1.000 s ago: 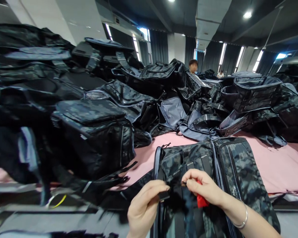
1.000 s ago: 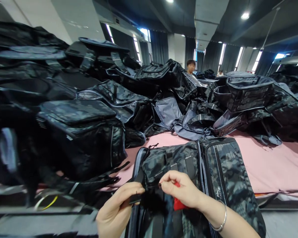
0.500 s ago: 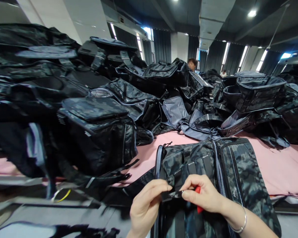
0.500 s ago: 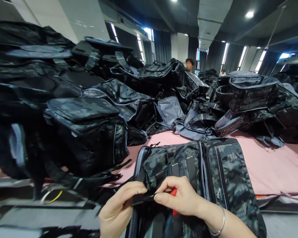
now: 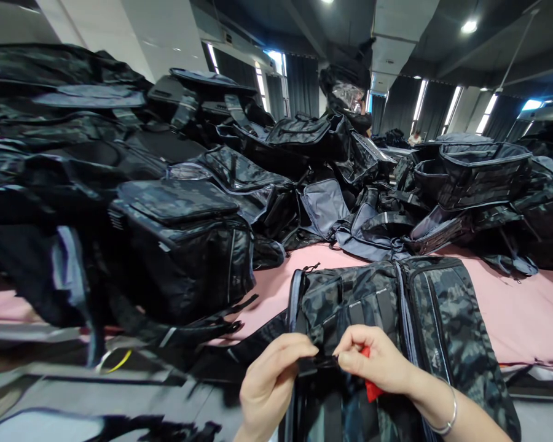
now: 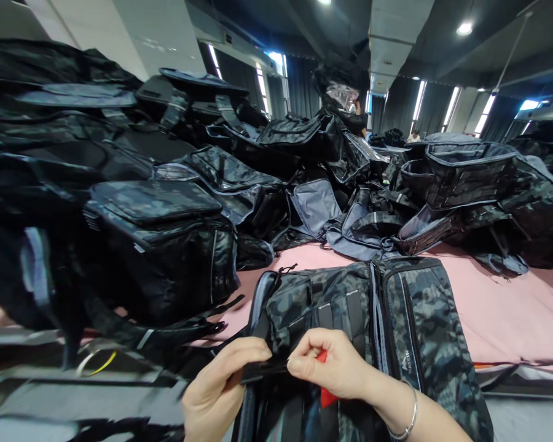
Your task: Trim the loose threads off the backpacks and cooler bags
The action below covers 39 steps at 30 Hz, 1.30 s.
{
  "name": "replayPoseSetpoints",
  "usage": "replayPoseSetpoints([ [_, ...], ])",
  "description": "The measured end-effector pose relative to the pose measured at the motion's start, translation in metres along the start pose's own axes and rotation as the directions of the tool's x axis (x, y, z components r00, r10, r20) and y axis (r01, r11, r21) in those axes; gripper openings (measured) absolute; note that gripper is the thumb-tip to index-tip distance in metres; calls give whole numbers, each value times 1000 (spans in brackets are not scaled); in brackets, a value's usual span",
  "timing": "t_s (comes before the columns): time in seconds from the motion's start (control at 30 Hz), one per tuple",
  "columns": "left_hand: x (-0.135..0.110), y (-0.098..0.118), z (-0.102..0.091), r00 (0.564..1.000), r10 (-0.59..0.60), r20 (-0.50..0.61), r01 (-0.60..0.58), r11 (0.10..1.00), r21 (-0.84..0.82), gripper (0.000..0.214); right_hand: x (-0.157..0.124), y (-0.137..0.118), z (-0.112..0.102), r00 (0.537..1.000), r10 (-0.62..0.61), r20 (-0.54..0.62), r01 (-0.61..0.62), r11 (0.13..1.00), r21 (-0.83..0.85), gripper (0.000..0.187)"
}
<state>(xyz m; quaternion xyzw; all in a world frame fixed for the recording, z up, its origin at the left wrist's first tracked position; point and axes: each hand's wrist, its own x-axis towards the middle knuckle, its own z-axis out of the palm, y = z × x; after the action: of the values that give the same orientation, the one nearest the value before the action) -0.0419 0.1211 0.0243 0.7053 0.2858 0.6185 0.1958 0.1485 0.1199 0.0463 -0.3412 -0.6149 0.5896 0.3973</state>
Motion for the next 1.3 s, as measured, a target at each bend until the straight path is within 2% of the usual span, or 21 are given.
replayPoseSetpoints([
  [0.13, -1, -1, -1, 1000, 20, 6, -20, 1000, 3, 22, 0, 0, 0, 995, -86, -46, 81, 992, -92, 37],
  [0.23, -1, -1, -1, 1000, 16, -1, -16, 1000, 6, 23, 0, 0, 0, 992, -100, -76, 94, 993, -70, 37],
  [0.33, 1, 3, 2, 1000, -19, -2, 19, 1000, 4, 20, 1, -1, 0, 993, -104, -52, 101, 993, -61, 33],
  [0.4, 2, 7, 4, 995, -98, -19, 98, 995, 11, 16, 2, 0, -2, 985, -159, -67, 150, 981, -125, 30],
  [0.47, 2, 12, 7, 965, -254, -61, 255, 967, 6, 17, 1, 0, -4, 954, -261, -148, 222, 946, -236, 28],
  [0.53, 2, 17, 9, 887, -449, -109, 447, 894, -41, 23, 1, 2, -6, 889, -396, -228, 283, 869, -405, 24],
  [0.6, 3, 21, 12, 787, -602, -135, 591, 799, -111, 29, 0, 5, -5, 793, -564, -229, 333, 717, -613, 21],
  [0.67, 4, 24, 14, 723, -675, -146, 657, 737, -156, 32, 0, 9, -2, 696, -704, -139, 363, 512, -778, 20],
  [0.73, 5, 28, 15, 703, -695, -150, 678, 719, -154, 33, 0, 12, 0, 625, -780, -27, 378, 332, -864, 20],
  [0.8, 7, 31, 17, 712, -686, -151, 674, 728, -130, 33, 1, 13, 2, 589, -806, 53, 376, 215, -901, 21],
  [0.87, 8, 34, 18, 737, -658, -153, 650, 753, -105, 33, 1, 13, 2, 583, -807, 91, 372, 165, -914, 21],
  [1.0, 8, 36, 18, 784, -601, -157, 598, 798, -70, 30, 2, 11, 1, 587, -802, 115, 358, 130, -924, 22],
  [1.2, 6, 33, 18, 797, -582, -163, 586, 810, -32, 29, 1, 11, 0, 593, -792, 147, 353, 91, -931, 21],
  [1.3, 5, 33, 19, 803, -573, -164, 575, 817, -42, 28, 0, 10, -1, 595, -792, 137, 367, 116, -923, 20],
])
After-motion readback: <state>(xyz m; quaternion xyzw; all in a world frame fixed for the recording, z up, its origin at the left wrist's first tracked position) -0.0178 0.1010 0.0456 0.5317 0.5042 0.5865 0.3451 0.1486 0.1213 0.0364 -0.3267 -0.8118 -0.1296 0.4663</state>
